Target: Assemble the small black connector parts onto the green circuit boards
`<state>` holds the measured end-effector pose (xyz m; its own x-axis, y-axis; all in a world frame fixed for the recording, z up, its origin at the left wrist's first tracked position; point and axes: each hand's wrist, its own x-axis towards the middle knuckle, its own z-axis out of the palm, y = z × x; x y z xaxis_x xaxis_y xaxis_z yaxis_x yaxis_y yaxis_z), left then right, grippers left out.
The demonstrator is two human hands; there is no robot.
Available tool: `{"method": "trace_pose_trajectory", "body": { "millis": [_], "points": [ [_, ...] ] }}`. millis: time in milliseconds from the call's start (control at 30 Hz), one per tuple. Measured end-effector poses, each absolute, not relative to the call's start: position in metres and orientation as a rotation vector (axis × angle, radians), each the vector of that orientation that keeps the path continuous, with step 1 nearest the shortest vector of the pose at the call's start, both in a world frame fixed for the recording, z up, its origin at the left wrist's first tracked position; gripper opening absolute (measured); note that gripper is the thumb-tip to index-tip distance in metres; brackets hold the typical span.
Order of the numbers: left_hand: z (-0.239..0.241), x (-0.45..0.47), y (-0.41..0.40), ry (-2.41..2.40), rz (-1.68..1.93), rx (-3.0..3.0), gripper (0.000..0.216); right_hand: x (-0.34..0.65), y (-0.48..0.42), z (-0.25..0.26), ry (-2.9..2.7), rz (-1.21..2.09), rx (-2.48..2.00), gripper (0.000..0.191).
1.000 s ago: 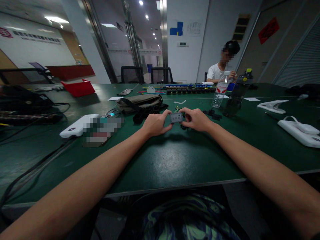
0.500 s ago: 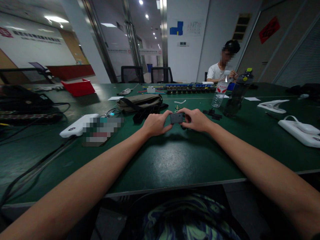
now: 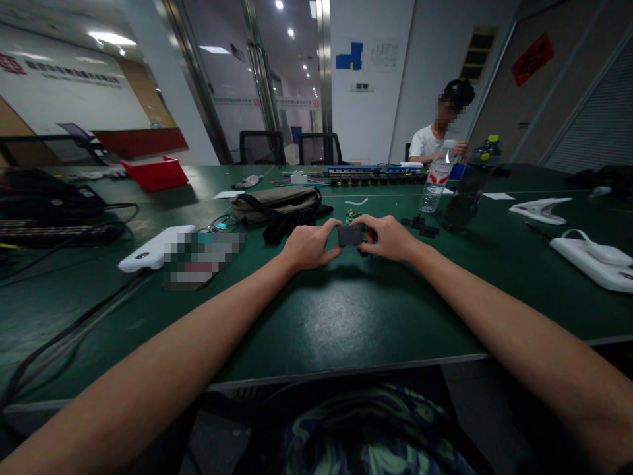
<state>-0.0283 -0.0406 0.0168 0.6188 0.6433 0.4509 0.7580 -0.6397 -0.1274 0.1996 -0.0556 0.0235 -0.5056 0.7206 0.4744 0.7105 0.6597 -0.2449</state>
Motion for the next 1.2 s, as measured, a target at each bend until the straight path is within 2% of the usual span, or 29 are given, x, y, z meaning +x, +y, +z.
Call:
{"method": "trace_pose_trajectory", "body": {
  "millis": [1200],
  "points": [
    [0.0137,-0.0296,-0.0368,-1.018,-0.556,-2.52,0.046,0.199,-0.0565,0.0238,-2.343,-0.013,-1.127,0.037]
  ]
}}
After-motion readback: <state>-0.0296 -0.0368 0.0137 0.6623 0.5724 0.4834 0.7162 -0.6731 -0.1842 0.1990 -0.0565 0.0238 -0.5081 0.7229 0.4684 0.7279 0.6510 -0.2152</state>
